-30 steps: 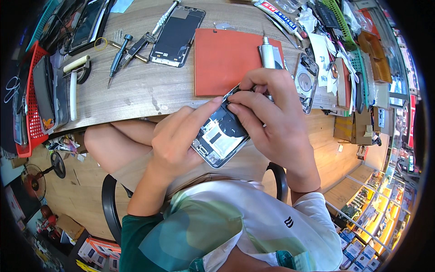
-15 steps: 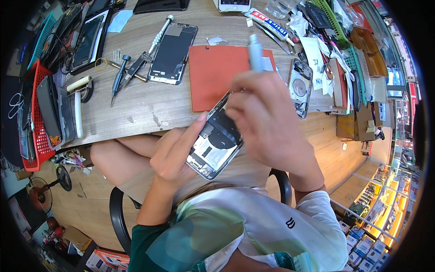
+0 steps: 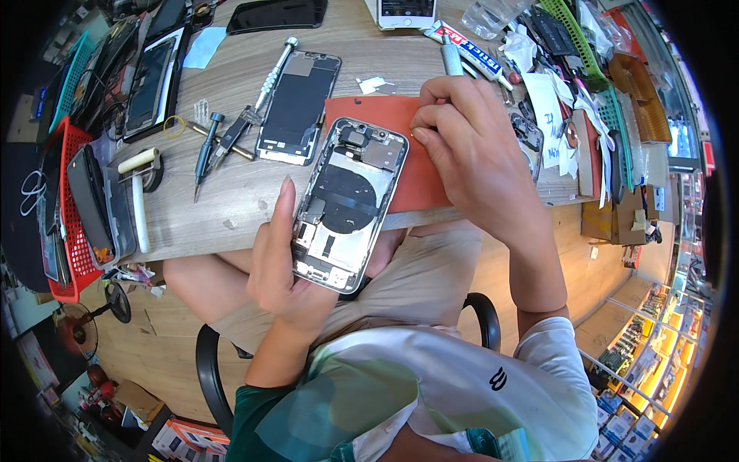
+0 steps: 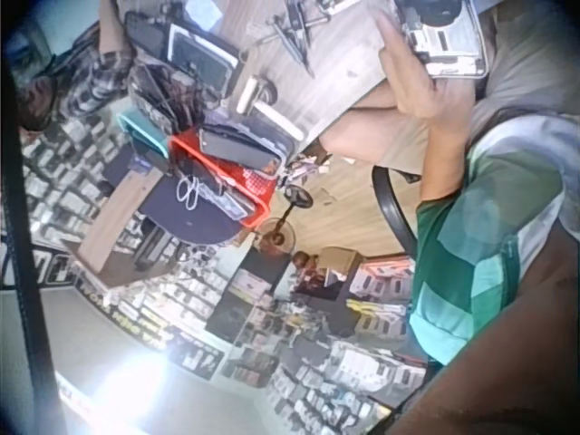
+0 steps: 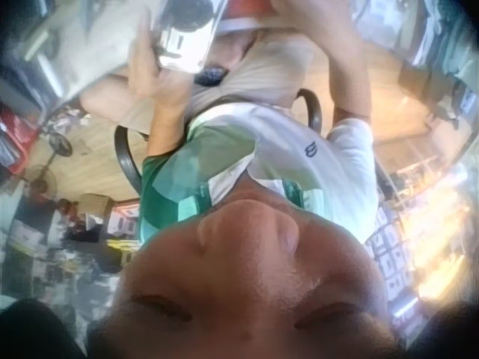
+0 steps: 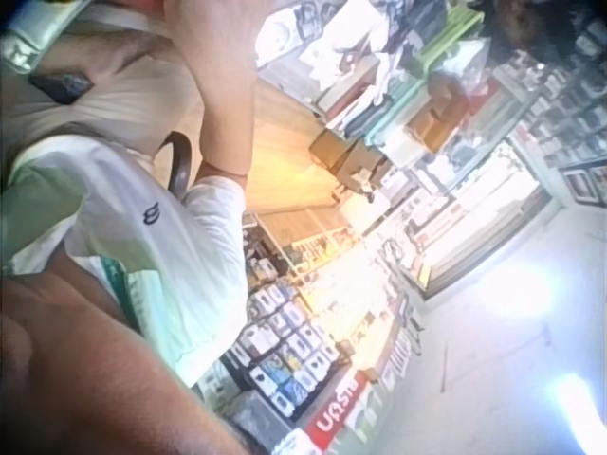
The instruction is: The person is repairing a smartphone by using a screwdriver to remove screws and a metal tool to pry open the casing. They carefully manipulate internal components and place removed parts on the table.
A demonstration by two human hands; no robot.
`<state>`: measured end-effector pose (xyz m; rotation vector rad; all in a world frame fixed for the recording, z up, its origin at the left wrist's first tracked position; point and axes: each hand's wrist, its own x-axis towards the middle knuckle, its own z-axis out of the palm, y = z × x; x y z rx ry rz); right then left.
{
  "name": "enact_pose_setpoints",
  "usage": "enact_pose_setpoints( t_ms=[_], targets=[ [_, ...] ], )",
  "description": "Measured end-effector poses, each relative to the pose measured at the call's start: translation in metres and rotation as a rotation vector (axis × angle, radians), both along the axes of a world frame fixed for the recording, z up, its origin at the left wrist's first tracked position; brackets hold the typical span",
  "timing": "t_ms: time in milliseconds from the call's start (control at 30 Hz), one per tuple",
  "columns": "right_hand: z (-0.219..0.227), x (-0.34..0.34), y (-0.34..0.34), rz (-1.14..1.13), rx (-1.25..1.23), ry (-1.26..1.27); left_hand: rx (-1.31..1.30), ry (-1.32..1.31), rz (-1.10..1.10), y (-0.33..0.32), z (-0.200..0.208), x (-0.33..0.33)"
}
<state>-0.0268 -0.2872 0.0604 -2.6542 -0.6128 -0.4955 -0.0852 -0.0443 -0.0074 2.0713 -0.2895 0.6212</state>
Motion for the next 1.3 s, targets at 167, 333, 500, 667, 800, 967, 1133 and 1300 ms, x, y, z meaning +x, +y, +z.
enact_pose_setpoints(
  t_ms=[167, 333, 500, 667, 800, 967, 1133, 1300],
  targets=[
    [0.003, 0.002, -0.016, 0.001, 0.016, -0.007, 0.04, 0.003, -0.03, -0.008, 0.005, 0.005],
    [0.008, -0.008, -0.045, -0.117, 0.166, -0.031, -0.083, 0.315, -0.23, 0.0, 0.013, -0.018],
    [0.008, -0.03, -0.068, -0.221, 0.289, -0.014, -0.607, 0.545, -0.44, 0.004, 0.019, -0.029],
    [-0.007, -0.039, -0.083, -0.209, 0.214, 0.009, -0.805, 0.646, -0.323, -0.01, 0.023, -0.025],
    [-0.018, -0.031, -0.098, -0.144, 0.058, -0.099, -0.818, 0.603, -0.299, -0.018, 0.025, -0.02],
    [-0.006, -0.035, -0.115, -0.208, 0.116, -0.083, -0.846, 0.586, -0.281, -0.028, 0.029, -0.013],
    [-0.005, -0.052, -0.128, -0.266, 0.361, -0.121, -0.626, 0.564, -0.246, -0.025, 0.028, -0.011],
    [-0.017, -0.068, -0.127, -0.18, 0.787, -0.168, -0.554, 0.557, -0.312, -0.015, 0.017, -0.011]
  ],
)
